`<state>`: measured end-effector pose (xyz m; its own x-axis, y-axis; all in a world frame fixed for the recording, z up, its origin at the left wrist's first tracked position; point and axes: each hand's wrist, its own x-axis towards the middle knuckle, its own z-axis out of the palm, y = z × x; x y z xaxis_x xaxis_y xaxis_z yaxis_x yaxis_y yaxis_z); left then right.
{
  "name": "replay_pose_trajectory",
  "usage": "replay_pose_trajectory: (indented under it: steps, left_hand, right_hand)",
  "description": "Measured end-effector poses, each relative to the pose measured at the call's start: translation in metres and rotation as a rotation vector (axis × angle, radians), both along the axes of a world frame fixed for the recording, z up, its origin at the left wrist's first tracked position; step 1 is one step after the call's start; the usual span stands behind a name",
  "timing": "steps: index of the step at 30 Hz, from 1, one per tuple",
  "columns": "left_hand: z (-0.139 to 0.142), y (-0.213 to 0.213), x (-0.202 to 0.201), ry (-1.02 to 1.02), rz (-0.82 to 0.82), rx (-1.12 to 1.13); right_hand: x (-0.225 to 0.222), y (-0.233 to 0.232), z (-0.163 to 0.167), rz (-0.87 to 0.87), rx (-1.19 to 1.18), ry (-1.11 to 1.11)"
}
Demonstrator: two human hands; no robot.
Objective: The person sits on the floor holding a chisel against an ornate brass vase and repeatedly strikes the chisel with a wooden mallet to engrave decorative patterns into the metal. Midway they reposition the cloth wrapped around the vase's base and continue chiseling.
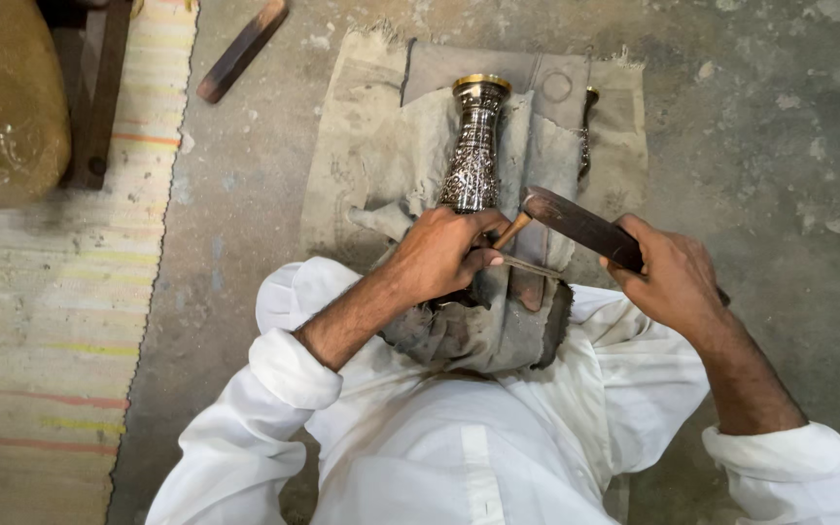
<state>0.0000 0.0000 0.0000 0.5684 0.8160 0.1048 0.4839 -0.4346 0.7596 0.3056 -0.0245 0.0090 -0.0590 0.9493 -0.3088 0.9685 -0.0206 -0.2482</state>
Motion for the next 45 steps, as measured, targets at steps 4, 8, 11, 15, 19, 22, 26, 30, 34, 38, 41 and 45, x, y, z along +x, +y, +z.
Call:
replay_pose_trajectory:
  steps: [4, 8, 11, 15, 19, 22, 26, 30, 34, 38, 41, 45]
  left_hand:
    - [0.004, -0.003, 0.001, -0.033, 0.005, -0.025]
    - [0.009, 0.002, -0.001, -0.037, -0.026, -0.023]
    - [0.007, -0.002, -0.002, -0.047, -0.014, -0.012]
    - [0.009, 0.000, -0.001, -0.081, -0.039, -0.006]
    - [0.008, 0.002, -0.003, -0.058, -0.042, -0.018]
    - [0.009, 0.000, -0.001, -0.060, -0.036, -0.038]
    - [0.009, 0.000, -0.006, -0.072, -0.048, -0.010]
    - [0.004, 0.000, -0.003, -0.046, 0.004, 0.004]
    - [0.002, 0.000, 0.001, -0.021, 0.014, -0.002]
    - [0.005, 0.000, 0.002, 0.014, 0.028, 0.000]
    - [0.007, -0.001, 0.002, 0.052, 0.044, -0.012]
    - [0.004, -0.002, 0.001, 0.012, 0.055, -0.007]
  right_hand:
    - [0.007, 0.000, -0.012, -0.088, 0.134, 0.365]
    - [0.010, -0.003, -0.014, -0.051, 0.181, 0.385]
    - [0.011, -0.004, -0.012, 0.011, 0.112, 0.139]
    - [0.011, -0.007, -0.011, -0.113, 0.232, 0.468]
    - [0.011, -0.012, -0.009, -0.008, 0.193, 0.155]
    - [0.012, -0.012, -0.006, -0.070, 0.169, 0.311]
    - [0.009, -0.017, -0.006, 0.040, 0.132, 0.033]
    - [0.010, -0.011, -0.003, -0.100, 0.163, 0.342]
    - [0.010, -0.004, 0.004, 0.041, 0.192, 0.125]
    - [0.009, 0.003, 0.011, 0.074, 0.187, 0.097]
    - [0.008, 0.007, 0.013, 0.010, 0.137, 0.087]
    - [0.009, 0.009, 0.013, -0.014, 0.177, 0.272]
